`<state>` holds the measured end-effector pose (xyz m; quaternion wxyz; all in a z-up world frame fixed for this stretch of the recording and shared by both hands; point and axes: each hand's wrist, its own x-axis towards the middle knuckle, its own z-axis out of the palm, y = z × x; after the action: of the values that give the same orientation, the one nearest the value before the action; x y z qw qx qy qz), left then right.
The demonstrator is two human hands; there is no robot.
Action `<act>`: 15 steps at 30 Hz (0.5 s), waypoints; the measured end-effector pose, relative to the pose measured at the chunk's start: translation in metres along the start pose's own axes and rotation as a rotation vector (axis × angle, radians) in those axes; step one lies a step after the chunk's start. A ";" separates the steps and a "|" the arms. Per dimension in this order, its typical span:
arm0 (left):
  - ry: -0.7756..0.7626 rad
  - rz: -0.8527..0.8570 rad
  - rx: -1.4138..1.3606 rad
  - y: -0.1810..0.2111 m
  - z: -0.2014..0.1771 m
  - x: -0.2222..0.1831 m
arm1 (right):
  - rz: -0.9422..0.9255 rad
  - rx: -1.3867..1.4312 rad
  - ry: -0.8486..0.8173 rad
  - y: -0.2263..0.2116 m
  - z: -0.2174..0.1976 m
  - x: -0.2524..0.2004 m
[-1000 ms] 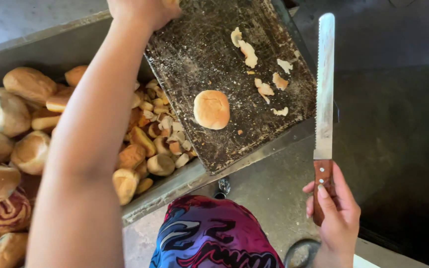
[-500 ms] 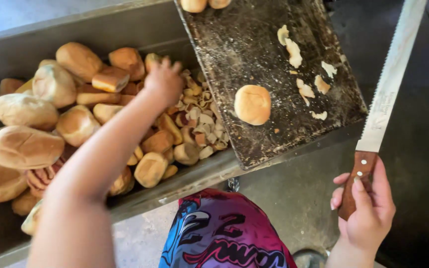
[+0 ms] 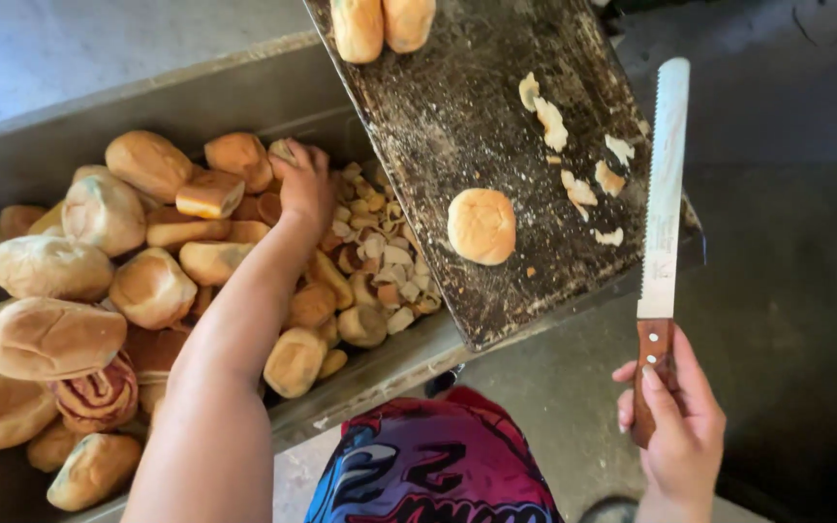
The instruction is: The person picks up bread rolls from a bin, places them on a board, and cuts them into pieces with a knife.
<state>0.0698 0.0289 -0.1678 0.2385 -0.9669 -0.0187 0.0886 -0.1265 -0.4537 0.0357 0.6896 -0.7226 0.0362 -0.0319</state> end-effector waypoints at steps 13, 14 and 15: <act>0.490 0.343 -0.949 -0.118 -0.292 -0.085 | 0.014 -0.025 -0.025 0.013 -0.101 0.094; 0.308 0.214 -1.014 -0.113 -0.311 -0.079 | 0.013 -0.039 -0.028 0.013 -0.105 0.103; 0.124 0.087 -1.070 -0.104 -0.329 -0.066 | 0.012 -0.052 -0.030 0.012 -0.109 0.112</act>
<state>0.0646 -0.0351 0.1775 -0.2907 -0.9566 -0.0072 0.0190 -0.0256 -0.5730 0.0286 0.6712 -0.7404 0.0311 -0.0160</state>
